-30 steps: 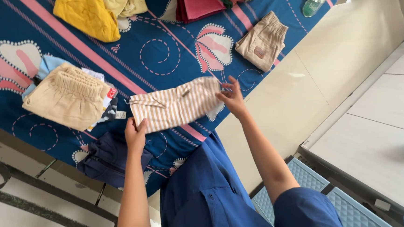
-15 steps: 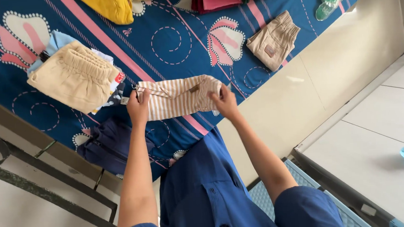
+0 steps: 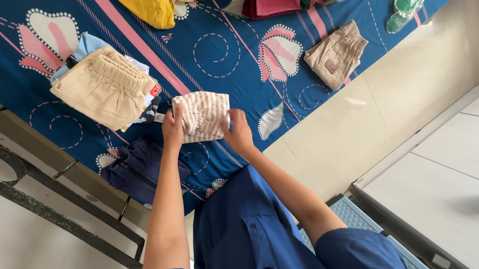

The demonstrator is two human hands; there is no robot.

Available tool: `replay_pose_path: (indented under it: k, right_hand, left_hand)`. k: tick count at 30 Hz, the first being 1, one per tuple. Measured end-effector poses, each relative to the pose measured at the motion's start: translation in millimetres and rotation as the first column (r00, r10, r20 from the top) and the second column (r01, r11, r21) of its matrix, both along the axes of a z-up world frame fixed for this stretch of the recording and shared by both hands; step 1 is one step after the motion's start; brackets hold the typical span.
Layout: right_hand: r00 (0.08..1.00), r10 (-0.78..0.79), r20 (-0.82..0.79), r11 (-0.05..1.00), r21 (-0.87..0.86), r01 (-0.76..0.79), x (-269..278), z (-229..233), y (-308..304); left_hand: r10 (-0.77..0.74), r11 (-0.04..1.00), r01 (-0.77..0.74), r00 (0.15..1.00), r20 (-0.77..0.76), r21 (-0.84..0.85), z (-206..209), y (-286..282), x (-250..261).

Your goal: The person folds several pieces of clothing on a bed, including pants, a t-shirt, and shorts. They smooth and fold each item neatly, then place the folded pieces into a stack on the bed.

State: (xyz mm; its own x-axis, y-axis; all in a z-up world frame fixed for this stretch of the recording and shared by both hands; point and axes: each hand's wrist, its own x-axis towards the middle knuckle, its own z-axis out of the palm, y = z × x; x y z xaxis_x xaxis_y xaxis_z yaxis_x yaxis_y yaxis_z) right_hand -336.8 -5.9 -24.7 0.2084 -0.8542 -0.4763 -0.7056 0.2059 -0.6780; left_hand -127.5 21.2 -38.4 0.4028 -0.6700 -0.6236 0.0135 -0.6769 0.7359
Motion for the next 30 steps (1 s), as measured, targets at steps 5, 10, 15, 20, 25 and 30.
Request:
replay_pose_path:
  k: [5,10,15,20,25,30]
  right_hand:
    - [0.944,-0.322,-0.067,0.89,0.319,0.326,-6,-23,-6]
    - [0.926,-0.341,0.162,0.868,0.432,0.244,-10,-49,3]
    - [0.812,-0.339,0.475,0.892,0.437,0.117,12,17,-10]
    - [0.796,-0.021,0.605,0.982,0.163,-0.098,88,57,-46]
    - [0.876,0.25,0.413,0.968,-0.07,-0.243,198,93,-93]
    - [0.934,0.328,0.139,0.942,-0.114,-0.314,225,7,-101]
  left_hand:
    - [-0.064,0.994,0.051,0.987,0.145,0.092,-31,10,-2]
    - [0.022,1.0,-0.018,0.981,-0.192,0.023,8,11,1]
    - [0.099,0.984,-0.132,0.961,-0.26,-0.115,65,20,14]
    - [0.292,0.877,-0.372,0.915,-0.279,-0.305,78,33,68]
    - [0.421,0.807,-0.396,0.906,-0.044,-0.437,93,20,147]
    - [0.124,0.991,-0.125,0.697,0.706,-0.051,71,22,157]
